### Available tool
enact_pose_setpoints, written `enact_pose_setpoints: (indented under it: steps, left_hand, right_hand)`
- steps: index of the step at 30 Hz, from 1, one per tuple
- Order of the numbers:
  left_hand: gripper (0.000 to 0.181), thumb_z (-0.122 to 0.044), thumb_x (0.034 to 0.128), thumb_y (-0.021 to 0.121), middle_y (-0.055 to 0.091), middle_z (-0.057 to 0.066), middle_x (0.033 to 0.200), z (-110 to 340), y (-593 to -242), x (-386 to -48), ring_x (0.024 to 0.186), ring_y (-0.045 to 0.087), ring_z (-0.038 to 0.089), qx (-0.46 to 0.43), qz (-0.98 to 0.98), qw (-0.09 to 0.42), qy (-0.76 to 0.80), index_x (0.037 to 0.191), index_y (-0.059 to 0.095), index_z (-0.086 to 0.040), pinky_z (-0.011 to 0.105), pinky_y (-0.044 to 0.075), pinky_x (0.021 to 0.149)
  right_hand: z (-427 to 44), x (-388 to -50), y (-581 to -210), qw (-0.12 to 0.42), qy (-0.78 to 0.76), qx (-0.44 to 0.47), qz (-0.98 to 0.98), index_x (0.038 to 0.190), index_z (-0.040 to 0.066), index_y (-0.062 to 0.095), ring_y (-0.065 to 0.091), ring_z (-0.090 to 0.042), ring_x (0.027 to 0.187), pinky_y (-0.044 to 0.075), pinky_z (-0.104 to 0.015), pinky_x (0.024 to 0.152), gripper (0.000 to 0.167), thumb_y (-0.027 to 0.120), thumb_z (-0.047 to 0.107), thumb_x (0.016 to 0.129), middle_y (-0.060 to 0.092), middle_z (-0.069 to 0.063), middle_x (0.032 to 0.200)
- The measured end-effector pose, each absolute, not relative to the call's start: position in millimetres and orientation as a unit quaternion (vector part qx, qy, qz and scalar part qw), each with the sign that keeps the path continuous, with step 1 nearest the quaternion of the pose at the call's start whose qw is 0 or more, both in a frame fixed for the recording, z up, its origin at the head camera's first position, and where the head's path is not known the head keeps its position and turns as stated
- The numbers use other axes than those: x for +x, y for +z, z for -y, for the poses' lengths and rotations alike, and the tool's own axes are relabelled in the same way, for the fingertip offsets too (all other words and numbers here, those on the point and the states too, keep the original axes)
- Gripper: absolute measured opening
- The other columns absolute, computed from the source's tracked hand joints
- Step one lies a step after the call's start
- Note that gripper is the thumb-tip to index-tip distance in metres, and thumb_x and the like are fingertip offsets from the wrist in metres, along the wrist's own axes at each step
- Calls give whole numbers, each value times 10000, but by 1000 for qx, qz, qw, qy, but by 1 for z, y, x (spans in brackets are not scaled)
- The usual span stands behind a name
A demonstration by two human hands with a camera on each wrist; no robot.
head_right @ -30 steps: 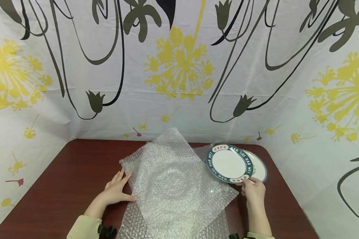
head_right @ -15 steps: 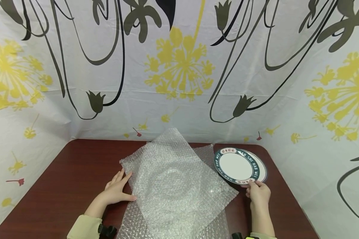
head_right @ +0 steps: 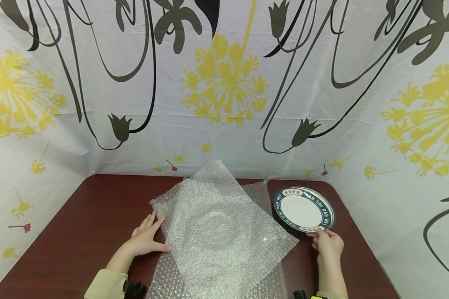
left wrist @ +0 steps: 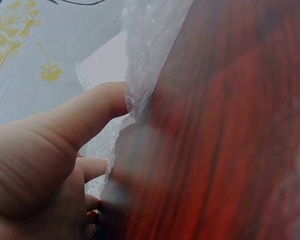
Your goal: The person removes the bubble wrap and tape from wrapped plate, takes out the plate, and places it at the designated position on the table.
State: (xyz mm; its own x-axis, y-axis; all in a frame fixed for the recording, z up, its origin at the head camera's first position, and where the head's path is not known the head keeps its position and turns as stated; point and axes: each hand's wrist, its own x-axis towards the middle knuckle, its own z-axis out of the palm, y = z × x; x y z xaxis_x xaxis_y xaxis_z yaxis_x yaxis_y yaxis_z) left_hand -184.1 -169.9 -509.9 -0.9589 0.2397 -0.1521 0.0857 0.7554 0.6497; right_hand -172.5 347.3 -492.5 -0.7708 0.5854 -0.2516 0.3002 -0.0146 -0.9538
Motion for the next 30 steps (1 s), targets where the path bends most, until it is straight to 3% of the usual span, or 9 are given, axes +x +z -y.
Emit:
enact_pose_setpoints:
  steps: [8, 21, 30]
  left_hand:
    - [1087, -498, 680, 823, -18, 245, 1559, 169, -511, -183, 1402, -24, 451, 88, -931, 112, 337, 1512, 273, -66, 675, 73, 1024]
    - [1088, -490, 680, 825, -14, 257, 1555, 170, -510, -183, 1400, -24, 456, 90, -929, 112, 341, 1510, 271, -56, 678, 69, 1023]
    - [1087, -482, 679, 829, -14, 251, 1557, 170, -509, -183, 1403, -28, 446, 87, -928, 115, 343, 1511, 271, -60, 678, 70, 1024]
  right_hand:
    - [-353, -172, -497, 111, 651, -327, 676, 1326, -152, 414, 493, -13, 521, 461, -195, 500, 425, 432, 118, 999, 627, 87, 561]
    - [-355, -172, -501, 116, 675, -324, 653, 1048, -29, 552, 460, -34, 491, 429, -200, 459, 165, 442, 79, 989, 632, 54, 566]
    - [-357, -173, -503, 102, 685, -317, 648, 1105, -40, 508, 466, -35, 503, 419, -203, 462, 204, 426, 121, 1012, 652, 60, 602]
